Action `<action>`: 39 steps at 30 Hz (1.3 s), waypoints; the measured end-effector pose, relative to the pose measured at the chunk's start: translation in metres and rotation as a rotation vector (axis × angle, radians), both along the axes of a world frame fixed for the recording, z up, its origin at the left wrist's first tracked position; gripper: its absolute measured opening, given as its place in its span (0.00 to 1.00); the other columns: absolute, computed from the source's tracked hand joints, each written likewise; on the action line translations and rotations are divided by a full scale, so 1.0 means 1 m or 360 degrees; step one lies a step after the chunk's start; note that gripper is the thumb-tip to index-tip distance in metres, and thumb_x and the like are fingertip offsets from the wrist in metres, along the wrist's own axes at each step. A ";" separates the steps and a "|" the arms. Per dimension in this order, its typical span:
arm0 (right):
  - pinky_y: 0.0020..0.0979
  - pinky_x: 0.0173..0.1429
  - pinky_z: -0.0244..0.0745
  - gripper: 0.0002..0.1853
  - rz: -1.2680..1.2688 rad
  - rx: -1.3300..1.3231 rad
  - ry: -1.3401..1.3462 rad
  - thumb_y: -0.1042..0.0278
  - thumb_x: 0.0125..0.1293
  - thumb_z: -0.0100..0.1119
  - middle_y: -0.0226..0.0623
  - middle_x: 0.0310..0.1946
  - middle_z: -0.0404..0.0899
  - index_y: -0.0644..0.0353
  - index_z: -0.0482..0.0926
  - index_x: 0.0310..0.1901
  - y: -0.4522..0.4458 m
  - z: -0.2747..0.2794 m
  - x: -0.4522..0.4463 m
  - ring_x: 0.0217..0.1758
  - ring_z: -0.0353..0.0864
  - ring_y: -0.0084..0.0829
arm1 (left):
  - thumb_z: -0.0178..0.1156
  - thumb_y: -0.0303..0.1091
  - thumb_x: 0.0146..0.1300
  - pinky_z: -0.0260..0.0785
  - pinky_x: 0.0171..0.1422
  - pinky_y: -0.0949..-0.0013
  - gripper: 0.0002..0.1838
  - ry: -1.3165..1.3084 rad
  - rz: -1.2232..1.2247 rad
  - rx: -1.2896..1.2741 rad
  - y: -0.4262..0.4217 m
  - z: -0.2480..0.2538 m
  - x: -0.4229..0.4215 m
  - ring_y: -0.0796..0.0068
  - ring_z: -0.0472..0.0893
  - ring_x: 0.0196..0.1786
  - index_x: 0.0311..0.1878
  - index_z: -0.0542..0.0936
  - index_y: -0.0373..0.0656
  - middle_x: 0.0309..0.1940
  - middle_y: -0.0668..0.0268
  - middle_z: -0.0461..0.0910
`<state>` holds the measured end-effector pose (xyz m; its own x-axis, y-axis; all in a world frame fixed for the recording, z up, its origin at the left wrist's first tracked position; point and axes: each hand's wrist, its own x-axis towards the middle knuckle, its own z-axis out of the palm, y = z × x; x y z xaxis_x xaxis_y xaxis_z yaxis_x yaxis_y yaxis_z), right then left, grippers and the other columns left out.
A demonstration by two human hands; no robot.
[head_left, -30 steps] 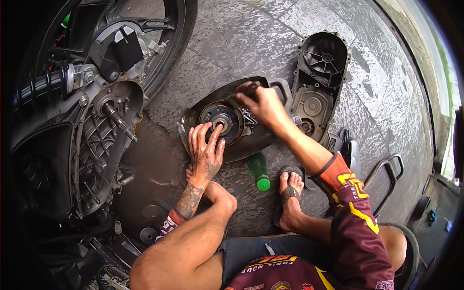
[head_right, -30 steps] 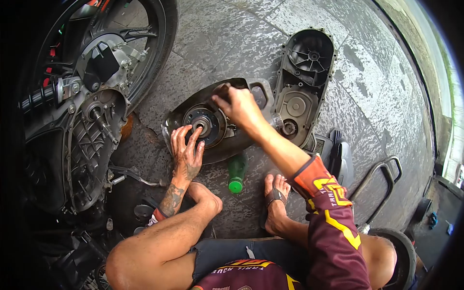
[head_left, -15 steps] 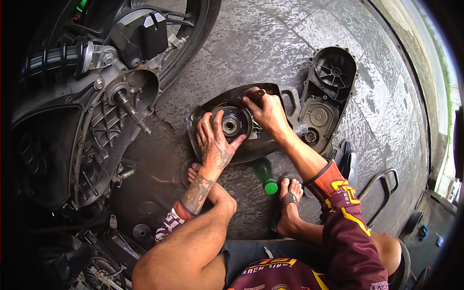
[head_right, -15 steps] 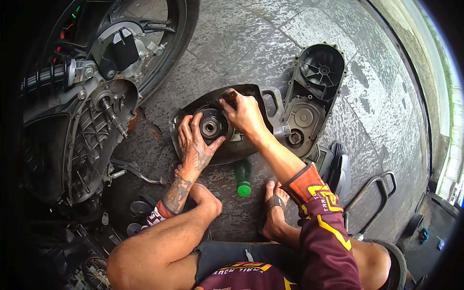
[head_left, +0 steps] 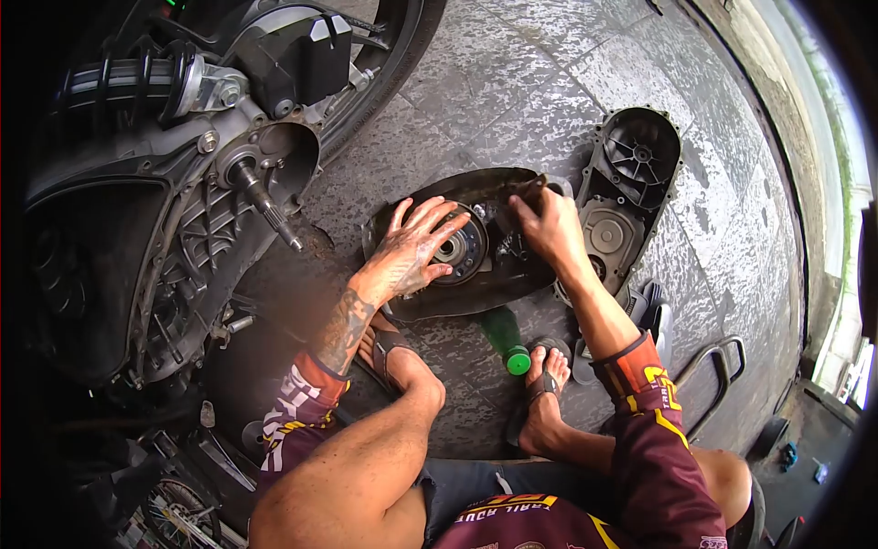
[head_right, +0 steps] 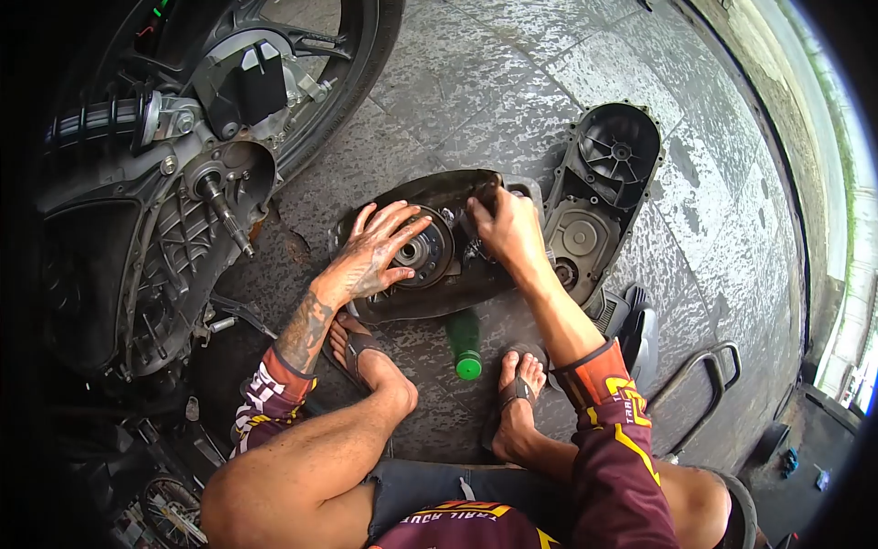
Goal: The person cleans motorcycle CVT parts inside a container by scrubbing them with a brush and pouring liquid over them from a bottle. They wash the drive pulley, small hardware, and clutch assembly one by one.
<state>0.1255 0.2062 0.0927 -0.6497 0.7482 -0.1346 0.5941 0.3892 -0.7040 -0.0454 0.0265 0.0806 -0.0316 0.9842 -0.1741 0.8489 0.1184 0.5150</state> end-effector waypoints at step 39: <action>0.35 0.48 0.79 0.12 -0.0070 -0.0398 0.0333 0.66 0.65 0.65 0.48 0.36 0.87 0.66 0.84 0.44 -0.005 -0.026 -0.019 0.42 0.88 0.38 | 0.78 0.43 0.42 0.57 0.71 0.43 0.54 0.0106 0.0498 0.0300 -0.008 -0.024 0.038 0.45 0.60 0.70 0.74 0.62 0.54 0.66 0.49 0.59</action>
<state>0.1069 0.2013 0.0664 -0.6504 0.7368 -0.1846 0.4387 0.1660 -0.8831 -0.0070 0.0184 0.0569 -0.3413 0.9397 0.0222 0.8192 0.2857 0.4973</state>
